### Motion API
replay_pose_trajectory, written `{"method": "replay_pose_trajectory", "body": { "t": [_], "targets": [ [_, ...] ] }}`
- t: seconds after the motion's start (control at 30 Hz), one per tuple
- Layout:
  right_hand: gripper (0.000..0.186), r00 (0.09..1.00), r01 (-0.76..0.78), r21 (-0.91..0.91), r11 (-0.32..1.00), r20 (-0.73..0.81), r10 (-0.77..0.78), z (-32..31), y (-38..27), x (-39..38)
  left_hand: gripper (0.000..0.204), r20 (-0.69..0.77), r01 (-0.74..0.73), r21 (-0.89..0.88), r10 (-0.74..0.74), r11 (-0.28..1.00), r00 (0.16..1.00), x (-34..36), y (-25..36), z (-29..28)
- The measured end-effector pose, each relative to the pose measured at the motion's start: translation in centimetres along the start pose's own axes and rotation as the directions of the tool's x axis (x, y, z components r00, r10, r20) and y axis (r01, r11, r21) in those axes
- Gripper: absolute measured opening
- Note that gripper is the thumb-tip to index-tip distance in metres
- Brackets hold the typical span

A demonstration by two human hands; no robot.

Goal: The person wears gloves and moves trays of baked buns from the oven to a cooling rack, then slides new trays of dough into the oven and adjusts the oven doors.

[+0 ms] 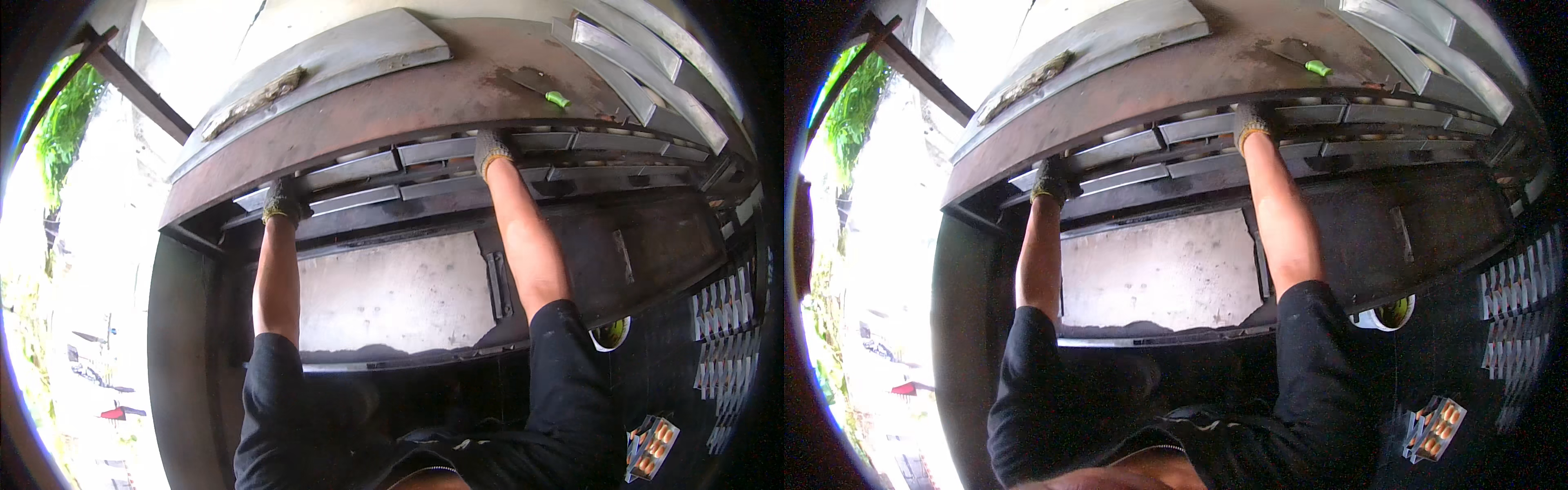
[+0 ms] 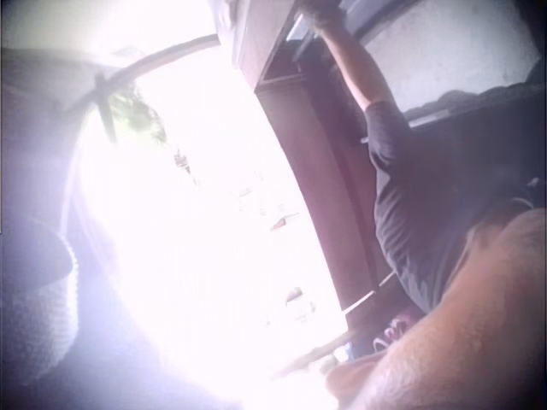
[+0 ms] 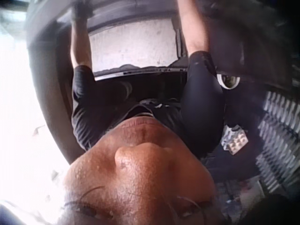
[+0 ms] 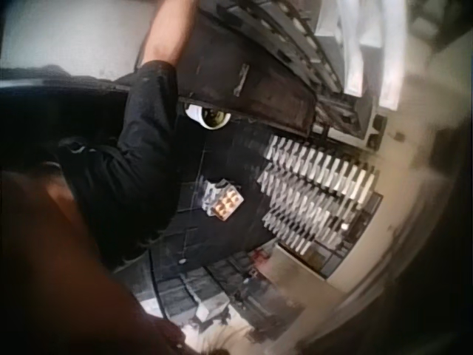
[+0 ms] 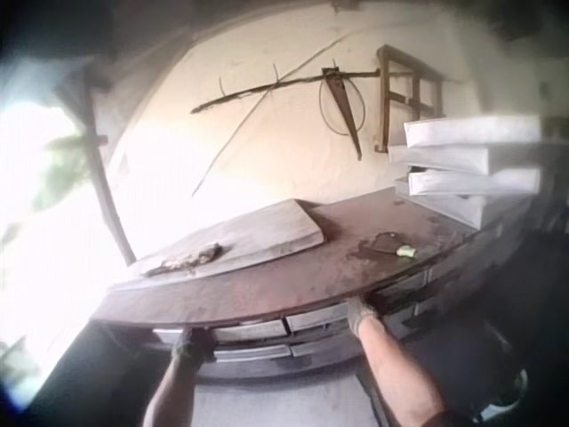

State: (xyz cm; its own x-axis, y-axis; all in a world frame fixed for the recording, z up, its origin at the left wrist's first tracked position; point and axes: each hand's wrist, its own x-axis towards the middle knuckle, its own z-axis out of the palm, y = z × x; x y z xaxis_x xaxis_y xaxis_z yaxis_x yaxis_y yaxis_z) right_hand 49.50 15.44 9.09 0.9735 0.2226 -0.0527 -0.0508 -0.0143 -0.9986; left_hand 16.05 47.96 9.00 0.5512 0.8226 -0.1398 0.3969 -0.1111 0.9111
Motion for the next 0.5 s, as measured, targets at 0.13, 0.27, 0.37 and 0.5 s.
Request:
{"method": "replay_pose_trajectory", "body": {
  "t": [0.13,0.27,0.37,0.5],
  "targets": [
    [0.059,0.980,-0.199,0.329,0.923,0.055,0.191,-2.8,-1.0,-6.4,0.030,0.038,0.229,-0.583,-0.256,0.779,0.966,-5.6,-0.8,0.6],
    [0.054,0.915,0.273,0.090,0.958,0.281,-0.288,-9.8,2.6,-12.1,0.037,-0.050,0.070,-0.770,-0.170,0.634,0.984,-14.6,-4.9,-0.8],
    [0.046,0.896,0.141,0.150,0.979,0.401,-0.190,-14.9,4.3,-24.1,0.041,-0.225,0.038,-0.618,-0.223,0.785,0.948,-30.4,-6.2,-0.6],
    [0.042,0.947,-0.272,0.493,0.827,0.289,0.140,-23.0,5.4,-42.2,0.041,-0.416,-0.159,-0.248,0.043,0.955,0.908,-50.0,-12.7,-2.1]
  ]
}}
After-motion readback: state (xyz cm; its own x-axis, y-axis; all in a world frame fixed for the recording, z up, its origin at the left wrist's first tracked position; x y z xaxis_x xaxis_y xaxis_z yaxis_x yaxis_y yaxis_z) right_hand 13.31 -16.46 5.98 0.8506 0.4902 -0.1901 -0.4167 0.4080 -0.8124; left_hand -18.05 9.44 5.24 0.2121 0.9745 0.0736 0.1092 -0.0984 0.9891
